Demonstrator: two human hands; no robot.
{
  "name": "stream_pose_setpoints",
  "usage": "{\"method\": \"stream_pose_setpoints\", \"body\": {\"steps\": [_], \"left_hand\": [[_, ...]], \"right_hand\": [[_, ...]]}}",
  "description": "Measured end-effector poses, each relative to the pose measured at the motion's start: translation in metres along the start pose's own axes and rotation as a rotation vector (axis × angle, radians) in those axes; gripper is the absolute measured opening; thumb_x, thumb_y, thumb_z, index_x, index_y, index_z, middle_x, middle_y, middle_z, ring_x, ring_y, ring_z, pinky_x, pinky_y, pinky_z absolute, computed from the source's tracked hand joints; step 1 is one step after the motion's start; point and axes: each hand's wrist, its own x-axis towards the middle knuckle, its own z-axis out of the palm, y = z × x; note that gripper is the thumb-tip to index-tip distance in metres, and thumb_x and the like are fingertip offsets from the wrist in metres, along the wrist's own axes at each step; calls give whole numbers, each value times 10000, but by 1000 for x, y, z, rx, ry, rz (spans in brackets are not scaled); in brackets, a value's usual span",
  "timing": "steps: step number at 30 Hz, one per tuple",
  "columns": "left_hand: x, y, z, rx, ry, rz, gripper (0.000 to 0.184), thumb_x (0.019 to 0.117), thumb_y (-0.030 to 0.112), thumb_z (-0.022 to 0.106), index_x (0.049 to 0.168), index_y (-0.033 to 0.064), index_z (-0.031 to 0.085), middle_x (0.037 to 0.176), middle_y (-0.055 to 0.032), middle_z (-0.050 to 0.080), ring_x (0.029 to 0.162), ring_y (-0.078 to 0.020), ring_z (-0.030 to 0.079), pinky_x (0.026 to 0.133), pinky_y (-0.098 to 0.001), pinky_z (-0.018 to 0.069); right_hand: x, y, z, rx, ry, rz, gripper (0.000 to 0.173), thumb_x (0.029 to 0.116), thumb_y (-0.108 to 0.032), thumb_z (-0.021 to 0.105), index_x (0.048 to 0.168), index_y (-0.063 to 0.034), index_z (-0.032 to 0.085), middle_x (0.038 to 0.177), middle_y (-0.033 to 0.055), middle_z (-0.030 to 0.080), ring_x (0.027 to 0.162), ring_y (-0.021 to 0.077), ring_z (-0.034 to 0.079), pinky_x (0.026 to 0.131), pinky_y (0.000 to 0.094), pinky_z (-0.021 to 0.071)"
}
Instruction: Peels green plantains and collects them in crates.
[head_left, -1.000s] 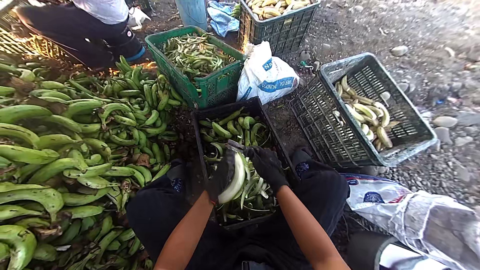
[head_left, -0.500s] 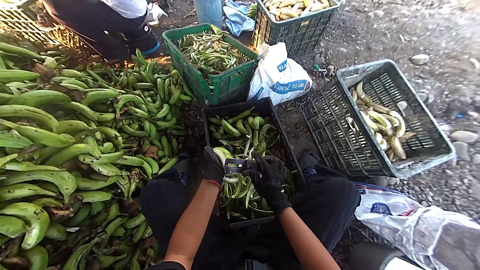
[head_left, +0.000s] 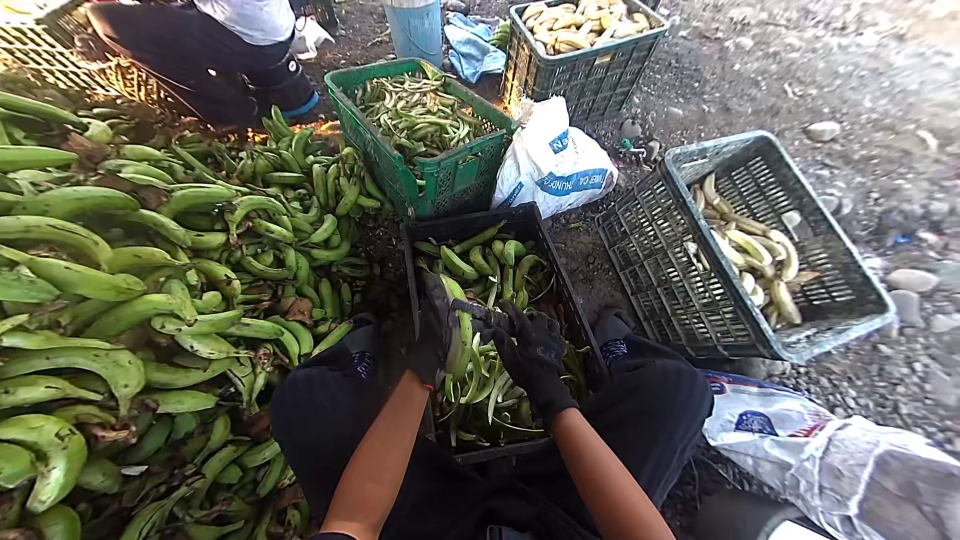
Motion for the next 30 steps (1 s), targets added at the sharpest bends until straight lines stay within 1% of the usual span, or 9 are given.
{"method": "stream_pose_setpoints", "body": {"steps": [5,8,11,14,17,21,23,25,30], "left_hand": [[6,-11,7,159,-248,353,484,1092,234,299,1276,-103,594,1194,-267,630,1137,-269,588,1042,-374,435],[-1,-1,14,-146,-298,208,464,1067,237,292,1172,-78,617,956,-120,666,851,-137,652,835,-297,554],[0,5,13,-776,-61,-86,400,1111,157,234,960,-2,569,679,-56,593,592,-142,609,596,-284,562],[-3,-27,2,-1013,36,-6,380,1117,134,165,1171,-32,503,877,-77,584,754,-104,582,722,-257,533],[-8,-43,-1,-615,123,69,365,1095,28,245,1355,-149,430,1227,-218,561,1060,-102,560,963,-214,459],[6,-72,4,-269,171,131,306,1016,2,476,1266,-168,518,1194,-250,605,1088,-194,593,975,-316,477],[22,-80,-4,-73,84,8,362,1039,53,511,1365,-103,490,1319,-216,574,1214,-211,549,1066,-362,428],[33,-97,-2,127,189,117,386,1014,133,526,1323,-96,559,1282,-258,617,1200,-274,600,1042,-402,464],[13,-41,-13,-6,188,32,323,1029,12,498,1295,-166,539,1253,-332,585,1146,-338,583,1020,-424,452]], "right_hand": [[34,10,-16,158,-252,64,570,1083,-524,282,1272,-152,670,1115,151,711,1092,334,656,926,603,470],[37,11,-20,196,-191,108,589,1090,-521,274,1272,-118,664,1128,177,705,1110,357,649,926,615,469],[25,11,-11,161,-99,55,569,1027,-558,371,1331,-171,656,1186,178,685,1145,370,628,955,609,473],[-9,21,6,63,86,-282,643,904,-618,568,1366,-183,673,1250,274,652,1195,514,574,979,712,408],[-20,33,23,14,336,-497,697,858,-737,522,1280,-223,730,1159,205,705,1122,469,630,953,685,438],[-19,18,9,19,185,-294,705,876,-744,498,1276,-216,738,1174,250,684,1119,508,610,870,686,460],[-12,7,-1,58,-28,-131,669,913,-702,479,1369,-253,674,1280,263,638,1218,500,559,919,671,454],[-5,0,-2,99,-114,-54,635,936,-666,468,1409,-277,636,1317,240,623,1249,462,547,941,642,457],[-3,-12,1,114,-13,-88,624,943,-632,467,1426,-271,627,1241,243,658,1179,470,584,890,643,462]]}}
